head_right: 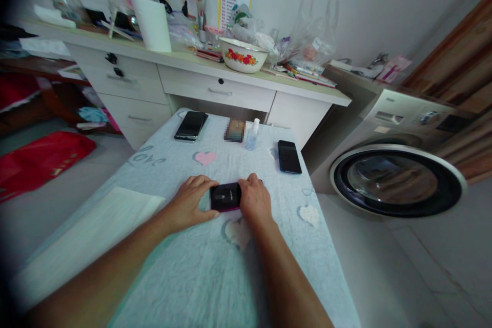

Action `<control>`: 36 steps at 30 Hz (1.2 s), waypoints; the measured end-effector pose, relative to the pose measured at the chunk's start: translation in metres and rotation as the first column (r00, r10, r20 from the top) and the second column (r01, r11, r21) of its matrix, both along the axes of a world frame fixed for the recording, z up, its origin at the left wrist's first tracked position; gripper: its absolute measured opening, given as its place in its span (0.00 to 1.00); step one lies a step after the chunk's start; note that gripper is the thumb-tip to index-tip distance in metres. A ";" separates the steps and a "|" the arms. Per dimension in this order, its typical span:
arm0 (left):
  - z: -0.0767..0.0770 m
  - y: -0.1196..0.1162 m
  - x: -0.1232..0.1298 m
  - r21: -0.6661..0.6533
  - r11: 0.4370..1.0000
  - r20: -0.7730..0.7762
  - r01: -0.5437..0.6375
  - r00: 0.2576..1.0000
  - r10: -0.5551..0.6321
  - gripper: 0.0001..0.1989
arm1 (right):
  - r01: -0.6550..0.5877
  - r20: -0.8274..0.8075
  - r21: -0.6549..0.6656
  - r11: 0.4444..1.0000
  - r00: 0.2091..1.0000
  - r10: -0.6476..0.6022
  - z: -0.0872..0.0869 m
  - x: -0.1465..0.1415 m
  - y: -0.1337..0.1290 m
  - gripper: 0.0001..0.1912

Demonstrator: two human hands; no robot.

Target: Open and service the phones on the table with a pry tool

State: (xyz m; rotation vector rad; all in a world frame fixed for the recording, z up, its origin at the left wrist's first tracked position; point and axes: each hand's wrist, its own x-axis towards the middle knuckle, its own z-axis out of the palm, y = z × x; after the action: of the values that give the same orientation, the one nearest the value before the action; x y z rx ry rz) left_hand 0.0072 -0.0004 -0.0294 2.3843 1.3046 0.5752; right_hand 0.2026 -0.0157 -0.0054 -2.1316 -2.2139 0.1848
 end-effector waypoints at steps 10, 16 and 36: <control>-0.002 0.001 -0.001 0.002 1.000 -0.003 0.004 1.000 -0.004 0.30 | 0.104 -0.007 0.017 0.994 0.995 -0.104 -0.003 0.018 0.002 0.19; -0.002 0.001 -0.001 0.002 1.000 -0.001 0.002 1.000 -0.002 0.30 | 0.137 -0.015 0.060 0.989 0.990 -0.137 -0.005 0.028 0.004 0.20; -0.001 0.001 -0.001 -0.001 1.000 -0.002 -0.002 1.000 0.002 0.30 | 0.171 0.003 0.079 0.982 0.985 -0.172 -0.009 0.033 0.003 0.18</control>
State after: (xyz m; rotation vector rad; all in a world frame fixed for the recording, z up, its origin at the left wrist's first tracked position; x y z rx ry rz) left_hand 0.0064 0.0002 -0.0309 2.3840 1.3077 0.5723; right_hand 0.2354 -0.0126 -0.0140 -2.2700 -1.9931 0.0773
